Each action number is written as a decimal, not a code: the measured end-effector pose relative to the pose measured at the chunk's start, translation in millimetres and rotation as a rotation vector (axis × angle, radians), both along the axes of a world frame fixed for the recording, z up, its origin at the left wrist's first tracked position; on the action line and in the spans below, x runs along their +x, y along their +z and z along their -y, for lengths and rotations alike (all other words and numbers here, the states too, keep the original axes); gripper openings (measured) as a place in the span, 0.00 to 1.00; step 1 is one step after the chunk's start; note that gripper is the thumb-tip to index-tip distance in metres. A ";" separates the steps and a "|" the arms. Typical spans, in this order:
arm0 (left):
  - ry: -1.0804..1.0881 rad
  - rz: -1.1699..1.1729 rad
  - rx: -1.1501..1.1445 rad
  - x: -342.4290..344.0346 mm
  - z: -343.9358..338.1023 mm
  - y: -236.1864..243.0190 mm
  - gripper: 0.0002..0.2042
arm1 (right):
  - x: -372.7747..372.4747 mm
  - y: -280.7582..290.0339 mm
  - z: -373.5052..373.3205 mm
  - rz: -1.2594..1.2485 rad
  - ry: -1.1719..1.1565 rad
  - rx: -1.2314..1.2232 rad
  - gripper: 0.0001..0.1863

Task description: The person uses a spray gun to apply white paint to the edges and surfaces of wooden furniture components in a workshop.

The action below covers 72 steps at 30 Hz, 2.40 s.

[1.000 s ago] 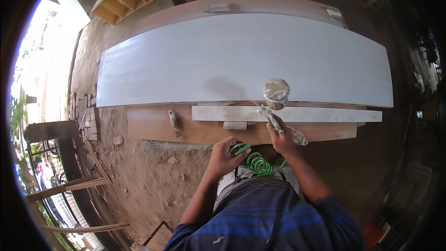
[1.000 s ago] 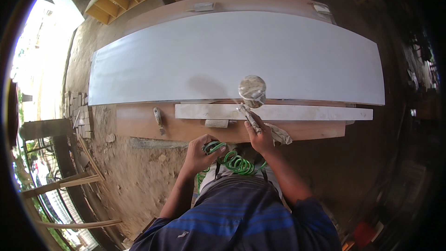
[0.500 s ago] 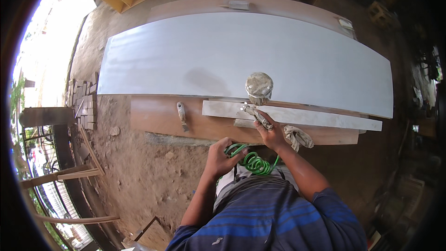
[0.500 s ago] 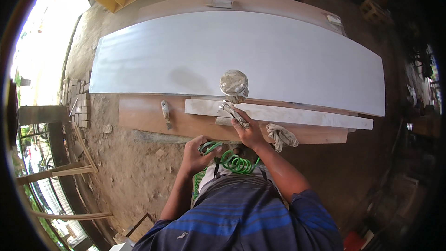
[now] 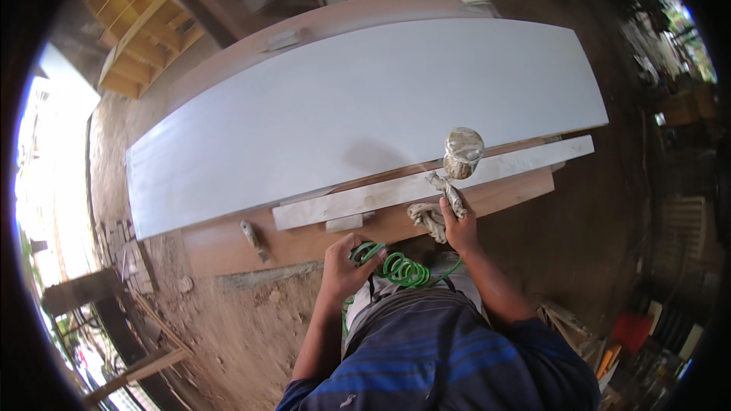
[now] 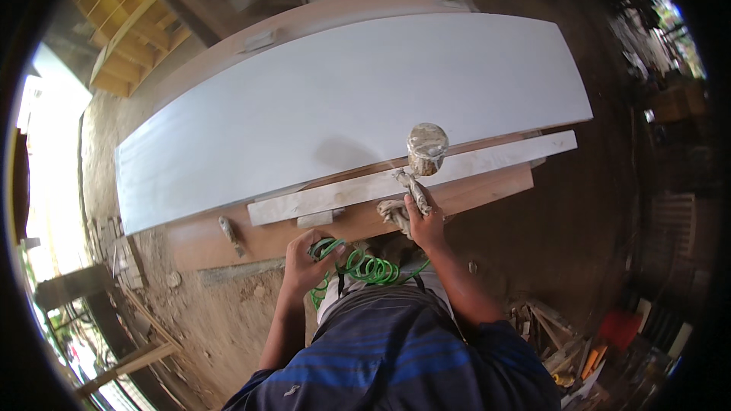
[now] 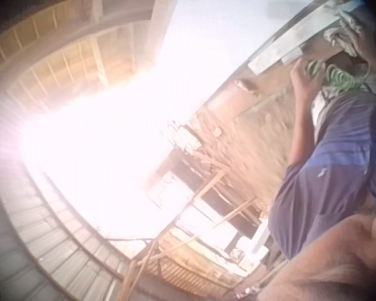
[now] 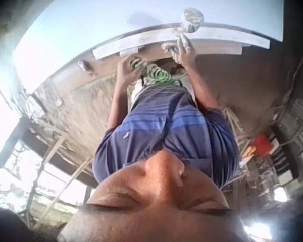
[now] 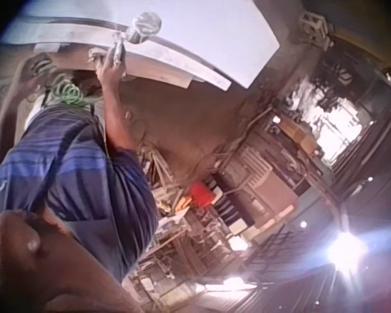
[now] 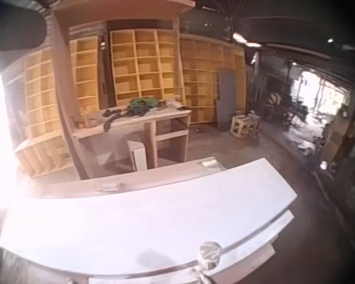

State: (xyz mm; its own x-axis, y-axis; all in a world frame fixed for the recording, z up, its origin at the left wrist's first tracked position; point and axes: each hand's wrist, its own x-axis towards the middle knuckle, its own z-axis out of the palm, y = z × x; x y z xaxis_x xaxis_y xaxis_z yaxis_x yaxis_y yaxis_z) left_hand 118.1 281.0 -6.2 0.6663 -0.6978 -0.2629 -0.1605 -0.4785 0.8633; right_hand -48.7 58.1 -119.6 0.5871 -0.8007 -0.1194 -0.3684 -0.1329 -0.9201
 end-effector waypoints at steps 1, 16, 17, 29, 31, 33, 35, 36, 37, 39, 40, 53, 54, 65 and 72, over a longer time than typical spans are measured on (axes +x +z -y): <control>-0.021 0.003 -0.005 -2.0 10.4 -0.2 0.14 | -11.0 -4.4 11.6 0.007 -0.056 0.017 0.19; -0.288 0.023 0.094 -69.2 211.7 7.9 0.12 | -154.3 -23.2 237.3 0.089 -0.555 -0.171 0.23; -0.303 0.024 0.103 -75.0 227.1 10.3 0.12 | -167.7 -23.0 256.3 0.043 -0.547 -0.190 0.23; -0.361 0.019 0.143 -147.0 358.2 13.8 0.14 | -279.3 -29.8 468.5 0.002 -0.774 -0.352 0.21; -0.368 0.021 0.161 -153.8 371.5 14.4 0.15 | -292.0 -28.5 494.9 -0.011 -0.788 -0.384 0.21; -0.390 0.039 0.181 -157.2 381.7 12.8 0.15 | -303.7 -29.7 519.2 -0.019 -0.810 -0.451 0.20; -0.390 0.023 0.197 -161.1 390.9 14.1 0.15 | -312.4 -32.6 537.4 -0.017 -0.850 -0.454 0.21; -0.387 0.013 0.205 -163.2 394.4 14.6 0.15 | -317.1 -34.3 545.6 -0.018 -0.868 -0.457 0.21; -0.393 0.023 0.211 -164.5 397.5 14.8 0.15 | -322.5 -35.5 553.2 -0.040 -0.867 -0.489 0.22; -0.403 0.043 0.221 -166.1 402.1 15.2 0.15 | -331.0 -37.8 563.1 -0.058 -0.914 -0.497 0.23; -0.407 0.043 0.227 -166.9 404.0 15.8 0.16 | -334.3 -37.3 566.5 -0.066 -0.937 -0.501 0.23; -0.427 0.045 0.218 -170.7 416.7 17.2 0.14 | -305.1 -16.5 474.1 0.045 -0.654 -0.153 0.21; -0.424 0.039 0.223 -171.0 416.9 16.9 0.14 | -301.9 -15.2 465.5 0.023 -0.613 -0.039 0.20; -0.391 0.042 0.225 -174.7 418.4 17.8 0.14 | -310.6 -29.7 533.5 0.079 -0.666 -0.258 0.23; -0.391 0.056 0.216 -175.5 412.6 13.6 0.15 | -322.2 -5.1 579.1 -0.009 -0.858 -0.134 0.25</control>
State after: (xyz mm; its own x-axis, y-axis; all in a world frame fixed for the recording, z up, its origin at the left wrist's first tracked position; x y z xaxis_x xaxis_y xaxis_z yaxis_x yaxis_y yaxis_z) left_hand -57.4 -131.6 7.4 0.3808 -0.8330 -0.4014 -0.4082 -0.5410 0.7353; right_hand -371.0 -521.0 -124.7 -0.2263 -0.9740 0.0064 -0.3981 0.0865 -0.9132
